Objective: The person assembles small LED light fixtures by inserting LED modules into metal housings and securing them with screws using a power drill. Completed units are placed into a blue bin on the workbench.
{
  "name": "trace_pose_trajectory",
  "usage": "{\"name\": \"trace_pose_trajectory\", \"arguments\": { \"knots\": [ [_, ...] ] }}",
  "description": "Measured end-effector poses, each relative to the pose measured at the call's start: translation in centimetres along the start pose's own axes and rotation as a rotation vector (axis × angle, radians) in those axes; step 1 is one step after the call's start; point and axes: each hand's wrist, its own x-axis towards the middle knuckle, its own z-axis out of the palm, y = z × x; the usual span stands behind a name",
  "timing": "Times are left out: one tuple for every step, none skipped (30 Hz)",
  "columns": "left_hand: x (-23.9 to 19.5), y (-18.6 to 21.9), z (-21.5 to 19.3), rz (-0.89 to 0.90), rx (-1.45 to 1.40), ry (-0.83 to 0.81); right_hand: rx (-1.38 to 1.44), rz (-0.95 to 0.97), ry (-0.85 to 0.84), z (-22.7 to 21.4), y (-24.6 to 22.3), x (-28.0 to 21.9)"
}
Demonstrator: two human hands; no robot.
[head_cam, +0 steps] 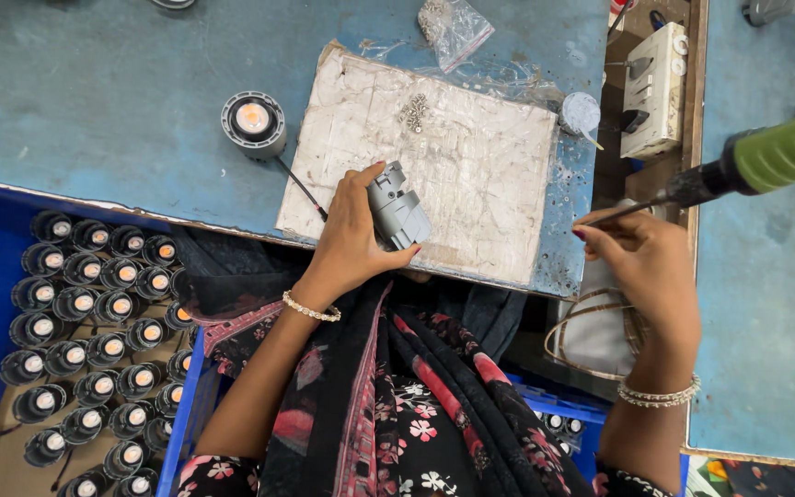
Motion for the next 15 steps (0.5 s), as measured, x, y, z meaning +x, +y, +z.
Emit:
{"name": "trace_pose_trajectory", "arguments": {
  "knots": [
    [0.0,0.0,0.0,-0.010,-0.007,-0.009,-0.005,0.005,-0.006,0.2,-0.3,0.1],
    [0.0,0.0,0.0,-0.021,-0.013,-0.018,-0.010,0.009,-0.012,0.3,-0.6,0.2],
    [0.0,0.0,0.0,-0.019,-0.015,-0.018,-0.006,-0.024,-0.010,0.5,-0.9,0.3],
    [0.0,-0.1,0.1,-0.017,-0.017,-0.018,-0.003,-0.057,-0.008,0.7,-1.2,0.4],
    [0.0,-0.1,0.1,-0.017,-0.017,-0.017,0.001,-0.091,-0.007,0.9,-1.6,0.6],
    [0.0,-0.1,0.1,-0.010,-0.006,-0.011,-0.006,-0.109,-0.013,1.0,-2.0,0.8],
    [0.0,-0.2,0.2,-0.003,0.006,-0.004,-0.014,-0.126,-0.019,1.1,-2.3,1.0],
    [0.0,-0.2,0.2,0.003,0.017,0.003,-0.021,-0.143,-0.025,1.2,-2.5,1.2],
    [0.0,-0.2,0.3,0.012,0.017,0.006,-0.043,-0.154,-0.029,1.2,-2.8,1.3],
    [0.0,-0.3,0.3,0.020,0.017,0.010,-0.065,-0.165,-0.033,1.2,-3.0,1.5],
    [0.0,-0.3,0.3,0.029,0.018,0.014,-0.086,-0.177,-0.038,1.2,-3.2,1.7],
    [0.1,-0.3,0.3,0.030,0.013,0.017,-0.103,-0.202,-0.048,1.2,-3.3,2.0],
    [0.1,-0.2,0.3,0.031,0.008,0.020,-0.120,-0.227,-0.058,1.2,-3.4,2.3],
    [0.1,-0.2,0.2,0.032,0.003,0.024,-0.137,-0.253,-0.068,1.2,-3.5,2.6],
    [0.0,-0.2,0.2,0.018,-0.002,0.019,-0.139,-0.280,-0.091,1.1,-3.6,2.9]
  ]
}}
